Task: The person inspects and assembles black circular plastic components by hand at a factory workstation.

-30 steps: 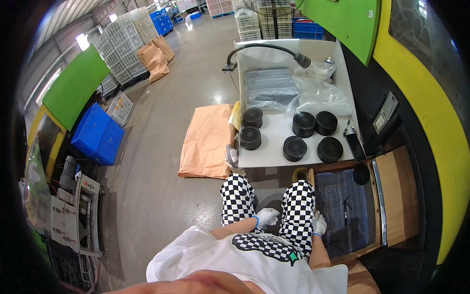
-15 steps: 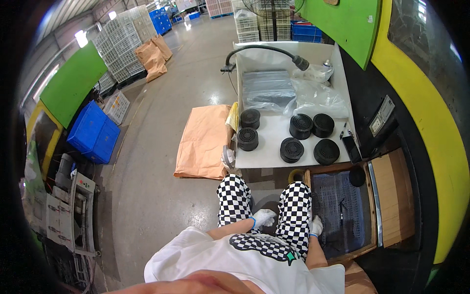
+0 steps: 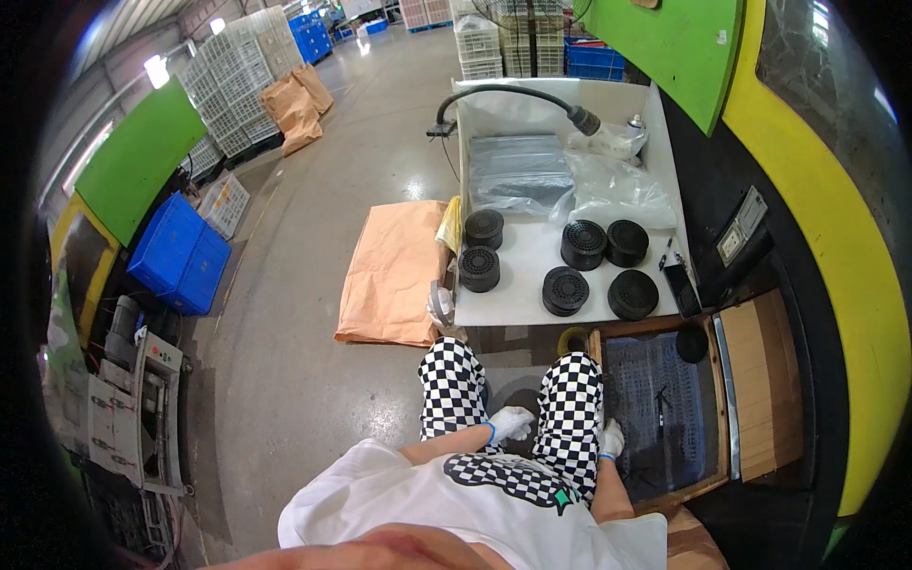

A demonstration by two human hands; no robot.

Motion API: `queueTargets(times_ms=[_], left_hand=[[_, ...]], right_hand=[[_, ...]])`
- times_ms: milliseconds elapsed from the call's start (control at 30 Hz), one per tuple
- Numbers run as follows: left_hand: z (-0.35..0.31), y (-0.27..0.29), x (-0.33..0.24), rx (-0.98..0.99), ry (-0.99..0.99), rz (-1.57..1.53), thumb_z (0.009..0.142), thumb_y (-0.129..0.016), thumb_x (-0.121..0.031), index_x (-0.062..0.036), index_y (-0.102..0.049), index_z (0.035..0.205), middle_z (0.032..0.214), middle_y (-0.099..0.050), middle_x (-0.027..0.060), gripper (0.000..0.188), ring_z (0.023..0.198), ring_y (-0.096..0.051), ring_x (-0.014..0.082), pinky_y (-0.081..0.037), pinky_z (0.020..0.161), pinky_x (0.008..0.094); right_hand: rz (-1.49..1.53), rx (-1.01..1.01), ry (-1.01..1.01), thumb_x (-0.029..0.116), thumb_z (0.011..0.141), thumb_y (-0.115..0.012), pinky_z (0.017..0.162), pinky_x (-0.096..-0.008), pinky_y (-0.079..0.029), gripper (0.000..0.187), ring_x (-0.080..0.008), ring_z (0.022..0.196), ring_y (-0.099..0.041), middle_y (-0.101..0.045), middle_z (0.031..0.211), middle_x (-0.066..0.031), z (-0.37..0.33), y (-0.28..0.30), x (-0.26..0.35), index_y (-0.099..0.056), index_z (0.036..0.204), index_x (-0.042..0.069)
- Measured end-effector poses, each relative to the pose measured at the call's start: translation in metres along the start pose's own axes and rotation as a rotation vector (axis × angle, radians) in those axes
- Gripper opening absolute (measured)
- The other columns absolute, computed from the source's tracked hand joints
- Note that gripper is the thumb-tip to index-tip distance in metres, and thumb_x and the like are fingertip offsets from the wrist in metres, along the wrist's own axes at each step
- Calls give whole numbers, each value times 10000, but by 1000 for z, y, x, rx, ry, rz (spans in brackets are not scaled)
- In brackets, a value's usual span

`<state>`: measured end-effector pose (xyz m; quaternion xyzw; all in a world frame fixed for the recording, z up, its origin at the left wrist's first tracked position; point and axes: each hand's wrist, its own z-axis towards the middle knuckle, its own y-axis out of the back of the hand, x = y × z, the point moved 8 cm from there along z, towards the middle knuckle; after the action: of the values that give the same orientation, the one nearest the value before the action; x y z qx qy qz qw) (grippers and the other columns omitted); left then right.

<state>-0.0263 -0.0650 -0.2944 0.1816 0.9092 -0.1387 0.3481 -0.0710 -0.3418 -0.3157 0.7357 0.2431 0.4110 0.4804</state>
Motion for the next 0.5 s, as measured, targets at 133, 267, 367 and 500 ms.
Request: queueTargets(times_ms=[133, 267, 367, 500], left_hand=[[-3, -2, -3, 6, 1, 26, 816, -506, -247, -43, -547, 940, 678, -578, 75, 242, 512, -561, 160, -458, 443, 257], [-4, -2, -4, 17, -6, 65, 813, -506, -252, -41, -547, 946, 683, -580, 80, 252, 524, -565, 162, -471, 466, 263], [-6, -1, -5, 9, 2, 92, 810, -507, -253, -42, -548, 947, 684, -581, 81, 254, 524, -565, 162, -476, 473, 264], [-8, -3, -7, 20, -11, 88, 809, -509, -255, -46, -548, 943, 679, -581, 76, 251, 512, -560, 153, -479, 471, 260]], right_hand=[[-7, 46, -60, 311, 756, -487, 697, -458, -435, 311, -376, 830, -548, -562, 928, -192, 0, 0, -4, -541, 918, 51], [-14, 26, -37, 327, 758, -473, 702, -461, -433, 334, -376, 839, -546, -562, 939, -188, 2, -4, -10, -542, 938, 55], [-4, 14, -37, 334, 762, -464, 704, -461, -433, 341, -377, 844, -544, -561, 943, -184, 4, -15, -15, -540, 951, 60], [-36, -26, -4, 346, 768, -457, 696, -463, -436, 343, -372, 836, -547, -559, 931, -190, 10, -22, -22, -533, 947, 63]])
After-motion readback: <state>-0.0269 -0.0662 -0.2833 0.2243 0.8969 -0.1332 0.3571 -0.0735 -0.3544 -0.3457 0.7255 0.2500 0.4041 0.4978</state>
